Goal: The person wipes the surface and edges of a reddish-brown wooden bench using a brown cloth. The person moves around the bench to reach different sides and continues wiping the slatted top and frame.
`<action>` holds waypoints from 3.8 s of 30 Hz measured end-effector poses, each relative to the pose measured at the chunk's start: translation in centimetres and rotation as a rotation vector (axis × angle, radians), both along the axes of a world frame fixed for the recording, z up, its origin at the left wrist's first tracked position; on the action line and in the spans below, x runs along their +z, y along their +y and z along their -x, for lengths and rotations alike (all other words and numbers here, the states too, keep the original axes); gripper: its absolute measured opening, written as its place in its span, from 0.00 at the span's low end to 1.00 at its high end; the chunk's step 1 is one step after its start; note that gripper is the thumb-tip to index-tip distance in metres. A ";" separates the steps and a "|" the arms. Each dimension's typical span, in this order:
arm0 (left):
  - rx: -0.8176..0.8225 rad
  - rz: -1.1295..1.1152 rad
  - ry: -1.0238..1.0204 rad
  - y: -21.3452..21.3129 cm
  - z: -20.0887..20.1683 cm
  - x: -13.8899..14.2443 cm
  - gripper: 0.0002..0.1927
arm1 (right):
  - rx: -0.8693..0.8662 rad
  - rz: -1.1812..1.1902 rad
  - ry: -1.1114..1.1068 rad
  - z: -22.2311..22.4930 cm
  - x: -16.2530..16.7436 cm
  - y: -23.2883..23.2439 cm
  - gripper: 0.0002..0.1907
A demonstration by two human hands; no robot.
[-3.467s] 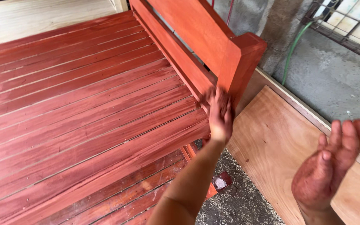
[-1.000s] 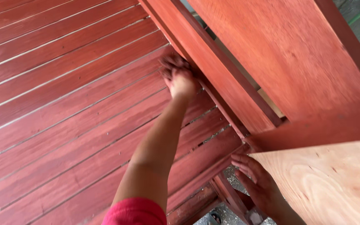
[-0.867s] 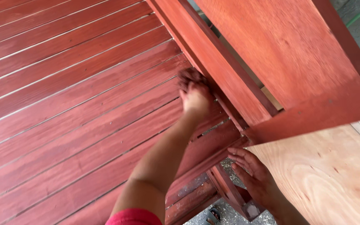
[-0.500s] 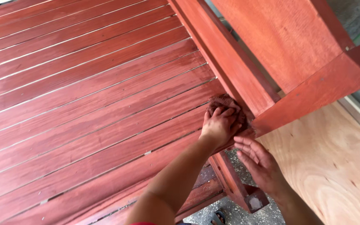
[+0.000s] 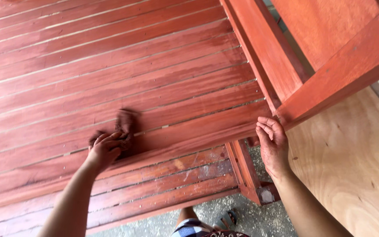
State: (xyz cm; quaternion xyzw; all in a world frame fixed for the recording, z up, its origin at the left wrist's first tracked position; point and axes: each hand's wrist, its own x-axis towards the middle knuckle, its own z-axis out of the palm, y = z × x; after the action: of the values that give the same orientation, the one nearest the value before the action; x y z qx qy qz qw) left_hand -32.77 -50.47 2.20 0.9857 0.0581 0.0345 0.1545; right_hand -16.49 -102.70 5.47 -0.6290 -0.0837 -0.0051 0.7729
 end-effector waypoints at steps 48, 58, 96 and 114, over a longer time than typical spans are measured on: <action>-0.916 0.138 -0.147 -17.2 -22.1 3.8 0.30 | -0.705 1.154 -0.076 -2.4 1.1 11.9 0.23; -0.801 0.188 0.029 -30.9 -30.6 7.1 0.22 | -0.712 1.115 -0.116 -1.8 1.9 12.2 0.24; -0.748 0.186 -0.224 -14.6 -20.3 7.8 0.24 | -0.482 1.510 0.104 -3.4 1.0 12.2 0.32; -0.618 0.033 -0.156 -25.3 -30.8 6.6 0.32 | -0.449 1.522 0.035 -3.2 1.2 12.0 0.32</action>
State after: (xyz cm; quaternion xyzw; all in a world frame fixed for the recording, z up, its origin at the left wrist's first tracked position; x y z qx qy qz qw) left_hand -1.98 -75.80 8.85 0.9484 -0.2556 0.0602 0.1778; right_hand -13.29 -90.69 6.64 -0.9864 0.0766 -0.0923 0.1122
